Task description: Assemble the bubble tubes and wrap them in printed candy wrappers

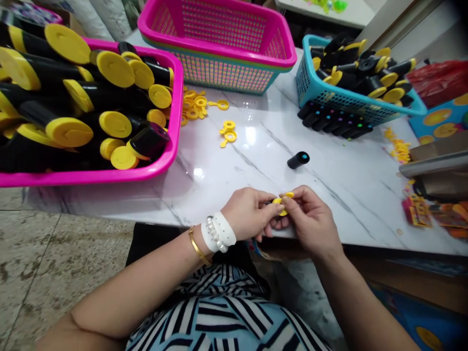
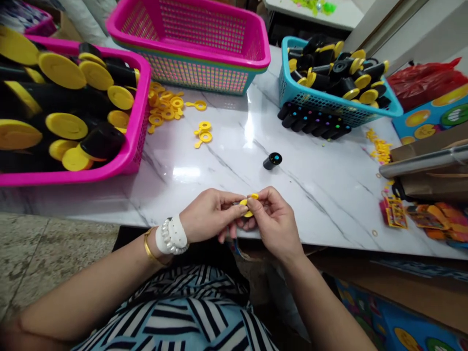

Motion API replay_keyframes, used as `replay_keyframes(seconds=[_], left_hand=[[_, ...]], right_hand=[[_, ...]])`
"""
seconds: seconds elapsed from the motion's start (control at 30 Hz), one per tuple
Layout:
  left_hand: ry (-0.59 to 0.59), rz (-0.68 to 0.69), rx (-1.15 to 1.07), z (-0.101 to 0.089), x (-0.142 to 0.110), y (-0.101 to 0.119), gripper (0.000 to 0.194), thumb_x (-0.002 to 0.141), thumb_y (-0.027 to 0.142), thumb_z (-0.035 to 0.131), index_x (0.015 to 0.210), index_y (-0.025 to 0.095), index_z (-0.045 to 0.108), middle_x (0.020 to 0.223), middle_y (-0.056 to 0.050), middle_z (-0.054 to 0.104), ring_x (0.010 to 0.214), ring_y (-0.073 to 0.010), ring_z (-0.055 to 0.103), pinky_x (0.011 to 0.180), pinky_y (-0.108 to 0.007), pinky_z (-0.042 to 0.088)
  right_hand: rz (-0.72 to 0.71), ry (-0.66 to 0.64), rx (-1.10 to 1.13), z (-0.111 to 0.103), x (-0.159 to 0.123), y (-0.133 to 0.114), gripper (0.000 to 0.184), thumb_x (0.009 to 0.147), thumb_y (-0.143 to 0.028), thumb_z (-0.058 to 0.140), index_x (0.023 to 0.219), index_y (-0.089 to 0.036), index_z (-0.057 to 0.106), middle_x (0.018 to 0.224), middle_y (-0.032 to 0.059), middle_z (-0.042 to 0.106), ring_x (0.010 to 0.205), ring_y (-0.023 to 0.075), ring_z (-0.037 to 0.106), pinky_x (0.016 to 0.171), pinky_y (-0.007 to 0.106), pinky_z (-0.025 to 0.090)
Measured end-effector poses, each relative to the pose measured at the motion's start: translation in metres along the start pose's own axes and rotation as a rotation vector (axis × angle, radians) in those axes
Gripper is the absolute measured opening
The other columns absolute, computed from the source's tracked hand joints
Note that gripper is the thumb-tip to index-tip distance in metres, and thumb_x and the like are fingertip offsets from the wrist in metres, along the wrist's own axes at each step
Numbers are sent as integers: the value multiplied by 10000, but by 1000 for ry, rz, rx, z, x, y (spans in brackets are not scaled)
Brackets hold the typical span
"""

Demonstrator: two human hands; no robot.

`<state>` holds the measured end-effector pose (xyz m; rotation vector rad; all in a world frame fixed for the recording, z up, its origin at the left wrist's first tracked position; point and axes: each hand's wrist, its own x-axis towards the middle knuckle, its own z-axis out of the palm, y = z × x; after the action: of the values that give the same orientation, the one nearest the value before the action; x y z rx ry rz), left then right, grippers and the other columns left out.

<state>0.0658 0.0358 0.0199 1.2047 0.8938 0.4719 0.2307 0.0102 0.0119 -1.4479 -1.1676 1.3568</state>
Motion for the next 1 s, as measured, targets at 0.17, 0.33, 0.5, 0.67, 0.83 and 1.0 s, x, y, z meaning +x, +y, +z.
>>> replay_keyframes(seconds=[0.17,0.33,0.5,0.67,0.83,1.0], left_hand=[[-20,-64,-198,4,2,-6,241,941,272,505,831,128,663,711,-29,666,530,-81,619,515,-190,521],[90,63,110,6,-4,-9,268,875,375,611,1023,166,693,721,-21,697,572,-134,638,541,-240,511],[270,307,529,13,-1,-11,226,801,309,716,989,187,739,810,-27,738,707,-164,648,651,-249,465],[151,312,558,9,9,-14,161,838,335,696,912,207,759,781,-16,742,720,-166,660,632,-230,434],[176,338,572,7,13,-19,180,842,360,693,913,203,745,780,-22,731,713,-175,656,635,-246,429],[249,316,640,14,-3,-15,218,796,378,727,867,174,698,746,-19,708,664,-172,645,582,-240,440]], right_hand=[[-10,-55,-29,-6,-2,0,238,858,-425,695,861,-218,578,703,-36,638,521,86,589,515,200,505],[177,-245,160,-22,10,-4,300,856,-494,672,873,-198,625,690,-12,649,581,114,626,563,231,543],[289,-323,131,-35,28,-16,379,734,-503,783,752,-157,630,642,8,662,524,104,606,537,224,530],[248,-516,-165,-36,34,-33,306,733,-356,818,844,-172,600,675,-14,669,600,103,605,566,199,482],[238,-481,-180,-30,34,-32,340,708,-398,817,788,-188,561,645,-36,623,561,103,560,537,212,464],[123,-411,-184,-23,21,-26,303,753,-415,781,839,-186,604,710,-29,602,632,111,554,570,214,460]])
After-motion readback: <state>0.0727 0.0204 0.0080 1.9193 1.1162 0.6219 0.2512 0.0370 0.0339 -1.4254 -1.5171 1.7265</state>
